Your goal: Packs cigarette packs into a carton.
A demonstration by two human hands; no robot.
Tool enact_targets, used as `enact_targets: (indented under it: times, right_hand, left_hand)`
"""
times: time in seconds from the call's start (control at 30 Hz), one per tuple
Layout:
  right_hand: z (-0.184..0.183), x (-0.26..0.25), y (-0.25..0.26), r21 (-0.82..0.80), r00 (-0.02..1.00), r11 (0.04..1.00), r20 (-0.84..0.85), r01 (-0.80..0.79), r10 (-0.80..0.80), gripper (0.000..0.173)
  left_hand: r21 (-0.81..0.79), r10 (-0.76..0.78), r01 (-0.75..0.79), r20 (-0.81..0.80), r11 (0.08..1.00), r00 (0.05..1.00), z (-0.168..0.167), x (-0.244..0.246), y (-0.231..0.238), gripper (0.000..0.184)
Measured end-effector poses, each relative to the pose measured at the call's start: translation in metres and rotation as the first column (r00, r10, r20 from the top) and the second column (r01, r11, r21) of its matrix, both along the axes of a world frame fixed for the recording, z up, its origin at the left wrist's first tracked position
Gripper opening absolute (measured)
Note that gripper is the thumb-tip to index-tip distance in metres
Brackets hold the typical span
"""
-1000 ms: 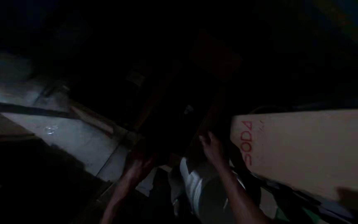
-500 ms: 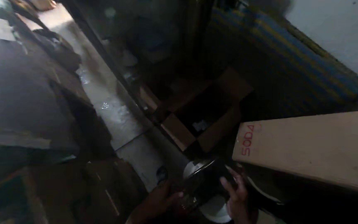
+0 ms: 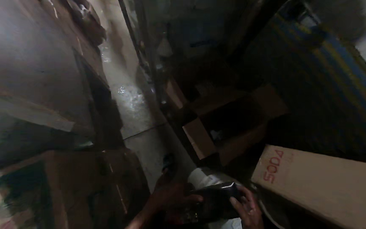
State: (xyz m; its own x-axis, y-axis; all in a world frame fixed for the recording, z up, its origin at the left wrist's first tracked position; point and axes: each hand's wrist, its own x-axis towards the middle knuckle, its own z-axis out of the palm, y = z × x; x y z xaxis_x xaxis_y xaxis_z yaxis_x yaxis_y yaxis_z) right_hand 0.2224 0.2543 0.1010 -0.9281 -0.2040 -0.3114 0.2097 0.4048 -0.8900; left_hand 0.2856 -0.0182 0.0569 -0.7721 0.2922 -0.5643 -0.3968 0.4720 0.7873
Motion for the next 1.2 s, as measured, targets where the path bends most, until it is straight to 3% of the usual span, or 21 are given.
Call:
enact_targets:
  times: [0.17, 0.4, 0.6, 0.73, 0.8, 0.9, 1.2]
  right_hand:
    - [0.009, -0.031, -0.034, 0.05, 0.992, 0.994, 0.07, 0.098, -0.101, 0.049]
    - [0.02, -0.065, -0.084, -0.047, 0.972, 0.991, 0.203, 0.128, -0.116, 0.045]
    - [0.028, -0.078, -0.114, 0.021, 0.961, 0.993, 0.251, 0.114, -0.116, 0.039]
    - [0.018, -0.081, -0.119, 0.068, 0.976, 0.995, 0.202, 0.07, -0.082, 0.023]
    - [0.02, -0.085, -0.126, 0.076, 0.974, 0.993, 0.204, 0.089, -0.103, 0.026]
    - [0.026, -0.093, -0.137, 0.065, 0.963, 0.992, 0.243, 0.104, -0.117, 0.05]
    - [0.034, -0.097, -0.144, 0.091, 0.966, 0.989, 0.224, 0.114, -0.131, 0.038]
  left_hand:
    - [0.097, -0.117, 0.11, 0.068, 0.989, 0.991, -0.006, -0.057, -0.038, 0.061]
    - [0.194, -0.207, 0.192, 0.056, 0.962, 0.977, -0.027, -0.101, -0.094, 0.057]
    - [0.285, -0.145, 0.112, 0.099, 0.952, 0.984, -0.033, -0.111, -0.121, 0.056]
    - [0.3, -0.152, 0.113, 0.109, 0.947, 0.982, -0.042, -0.113, -0.128, 0.061]
    - [0.308, -0.149, 0.111, 0.104, 0.945, 0.983, -0.047, -0.115, -0.131, 0.061]
    - [0.318, -0.148, 0.11, 0.098, 0.942, 0.984, -0.045, -0.121, -0.135, 0.058]
    - [0.336, -0.089, 0.029, 0.163, 0.941, 0.983, -0.043, -0.116, -0.139, 0.056]
